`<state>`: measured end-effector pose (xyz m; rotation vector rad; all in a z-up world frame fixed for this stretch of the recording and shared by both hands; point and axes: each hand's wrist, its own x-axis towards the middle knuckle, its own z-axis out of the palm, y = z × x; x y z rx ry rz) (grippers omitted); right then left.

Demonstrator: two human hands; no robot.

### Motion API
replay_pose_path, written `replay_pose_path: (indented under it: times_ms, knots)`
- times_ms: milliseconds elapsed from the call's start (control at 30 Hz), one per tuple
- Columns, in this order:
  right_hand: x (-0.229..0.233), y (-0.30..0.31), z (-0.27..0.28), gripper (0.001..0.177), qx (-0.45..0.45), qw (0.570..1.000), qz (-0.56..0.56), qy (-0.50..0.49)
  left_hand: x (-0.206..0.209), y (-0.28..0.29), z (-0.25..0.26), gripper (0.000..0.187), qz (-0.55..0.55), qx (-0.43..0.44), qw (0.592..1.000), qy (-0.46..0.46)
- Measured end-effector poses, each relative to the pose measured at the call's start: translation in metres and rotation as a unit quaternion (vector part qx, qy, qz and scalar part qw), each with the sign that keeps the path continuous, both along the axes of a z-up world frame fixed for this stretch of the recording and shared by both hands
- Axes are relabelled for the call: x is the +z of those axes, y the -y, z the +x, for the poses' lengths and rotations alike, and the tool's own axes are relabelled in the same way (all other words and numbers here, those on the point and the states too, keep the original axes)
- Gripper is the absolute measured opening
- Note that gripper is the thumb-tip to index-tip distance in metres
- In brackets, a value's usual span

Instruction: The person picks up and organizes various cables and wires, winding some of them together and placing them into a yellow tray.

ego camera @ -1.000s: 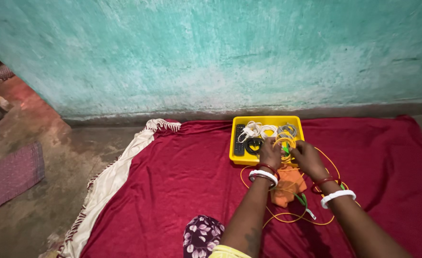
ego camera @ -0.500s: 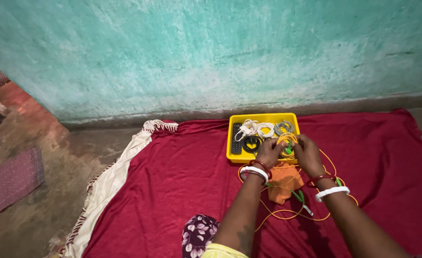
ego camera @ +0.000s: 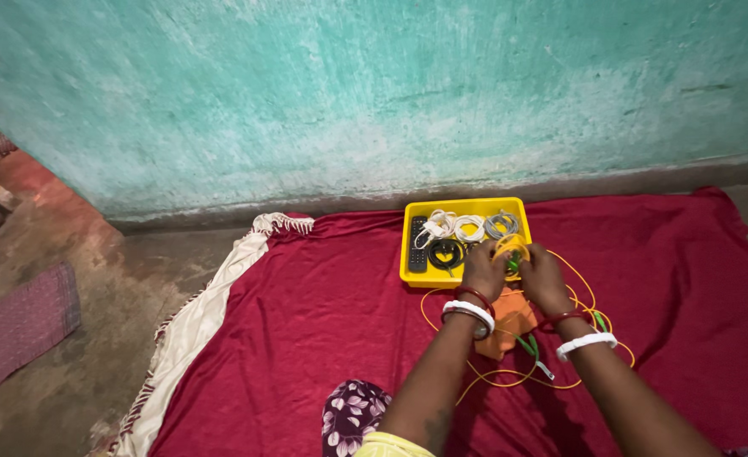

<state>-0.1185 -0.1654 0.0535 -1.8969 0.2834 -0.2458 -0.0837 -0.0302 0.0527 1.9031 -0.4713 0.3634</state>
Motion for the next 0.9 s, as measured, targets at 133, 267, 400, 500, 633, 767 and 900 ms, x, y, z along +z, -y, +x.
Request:
replay_pose_path:
  times_ms: [133, 267, 400, 500, 633, 767, 900]
  knots:
    - [-0.003, -0.002, -0.010, 0.021, -0.014, 0.998, -0.034, 0.054, 0.016, -0.007, -0.011, 0.026, 0.008, -0.029, 0.998, -0.061]
    - [-0.010, -0.006, -0.016, 0.020, -0.011, 0.991, -0.033, 0.131, 0.009, -0.018, -0.010, 0.028, 0.001, -0.083, 0.994, -0.065]
    - [-0.009, -0.018, -0.023, 0.022, -0.021, 0.984, -0.046, 0.169, -0.003, -0.029, -0.003, 0.031, -0.051, -0.136, 0.983, -0.111]
    - [-0.005, -0.025, -0.026, 0.021, -0.022, 0.988, -0.038, 0.149, 0.003, -0.036, -0.009, 0.031, 0.005, -0.121, 0.991, -0.063]
    - [-0.002, -0.027, -0.030, 0.022, -0.010, 0.986, -0.041, 0.161, 0.026, -0.041, -0.027, 0.038, 0.172, -0.059, 0.983, 0.035]
    - [-0.004, -0.024, -0.027, 0.024, -0.008, 0.989, -0.028, 0.144, 0.026, -0.034, -0.026, 0.033, 0.165, -0.038, 0.986, -0.006]
    - [-0.007, -0.015, -0.022, 0.025, 0.002, 0.988, -0.004, 0.157, -0.006, -0.028, 0.001, 0.032, 0.034, -0.088, 0.995, -0.035]
